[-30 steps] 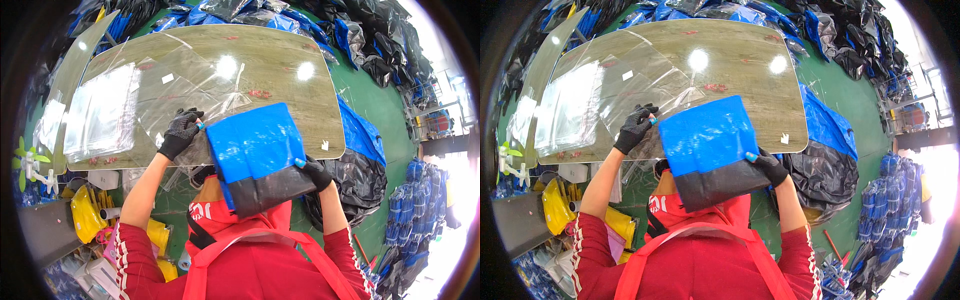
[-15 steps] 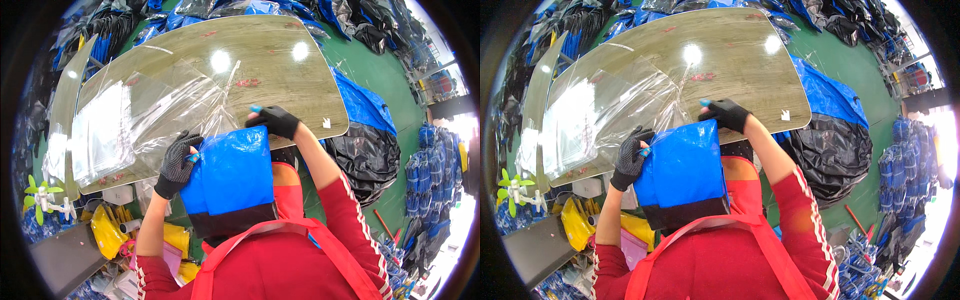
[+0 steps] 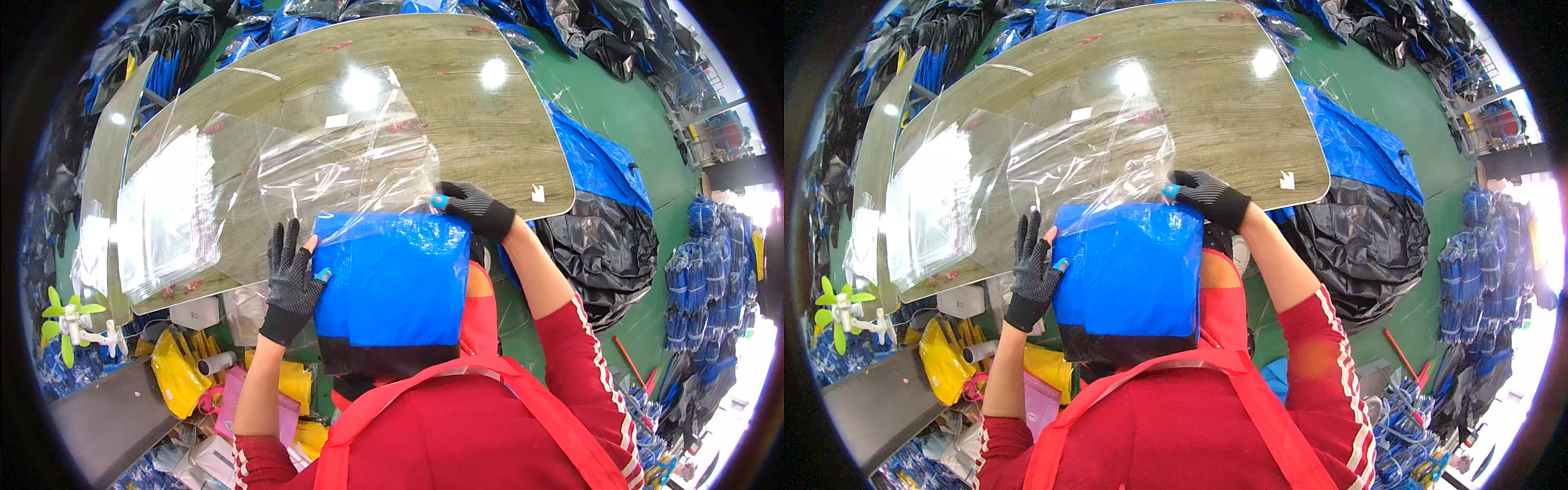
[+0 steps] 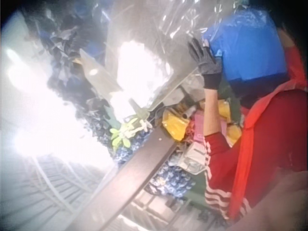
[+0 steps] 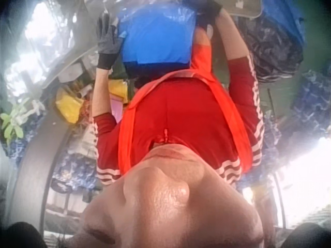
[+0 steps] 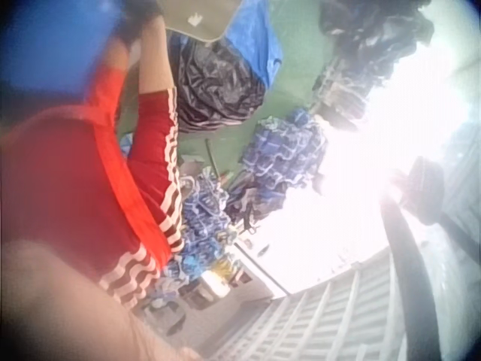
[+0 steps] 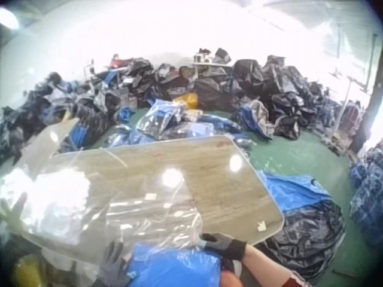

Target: The person repeatedly folds blue and black plastic bags and places them into clear poly bags on a table. The person handles the bags one at a time, folding them and inserting them into the clear packaging.

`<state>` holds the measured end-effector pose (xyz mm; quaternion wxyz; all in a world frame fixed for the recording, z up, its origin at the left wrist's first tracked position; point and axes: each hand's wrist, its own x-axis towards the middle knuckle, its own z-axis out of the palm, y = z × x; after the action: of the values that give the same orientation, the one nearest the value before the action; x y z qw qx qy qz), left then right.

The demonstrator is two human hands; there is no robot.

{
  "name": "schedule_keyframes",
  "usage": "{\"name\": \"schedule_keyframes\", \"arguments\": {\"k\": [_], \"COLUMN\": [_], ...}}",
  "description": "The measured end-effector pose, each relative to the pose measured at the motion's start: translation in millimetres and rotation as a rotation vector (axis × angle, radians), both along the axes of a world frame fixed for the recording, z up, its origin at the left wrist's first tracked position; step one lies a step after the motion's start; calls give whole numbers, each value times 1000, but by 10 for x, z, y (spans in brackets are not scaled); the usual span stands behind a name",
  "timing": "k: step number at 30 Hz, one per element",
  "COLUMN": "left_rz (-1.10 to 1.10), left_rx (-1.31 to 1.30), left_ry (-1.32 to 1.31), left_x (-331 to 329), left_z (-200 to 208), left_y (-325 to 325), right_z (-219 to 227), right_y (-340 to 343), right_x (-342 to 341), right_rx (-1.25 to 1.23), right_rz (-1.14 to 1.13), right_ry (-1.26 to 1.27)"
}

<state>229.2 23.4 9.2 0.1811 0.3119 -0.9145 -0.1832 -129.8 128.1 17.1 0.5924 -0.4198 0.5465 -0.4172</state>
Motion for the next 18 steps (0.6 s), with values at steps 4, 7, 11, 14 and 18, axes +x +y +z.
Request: {"name": "schedule_keyframes", "arguments": {"k": [4,7,11,14,18], "left_rz": [24,-6,109,390,460], "left_rx": [141,105,436,648,1026], "left_ry": [-4,-19,282,346,441], "left_x": [27,37,-75,-210,-306], "left_z": [-19,-22,-108,-153,-42], "left_y": [18,-19,-114,-198,-277], "right_z": [117,162,86,-25,-149], "right_y": [281,445,544,567,669], "right_x": [-48,-51,73,232,448], "right_rx": [61,-81,152,82,-107], "right_rz": [-135,-95,-191,-337,-521], "right_ry": [60,-46,-100,-16,606]}}
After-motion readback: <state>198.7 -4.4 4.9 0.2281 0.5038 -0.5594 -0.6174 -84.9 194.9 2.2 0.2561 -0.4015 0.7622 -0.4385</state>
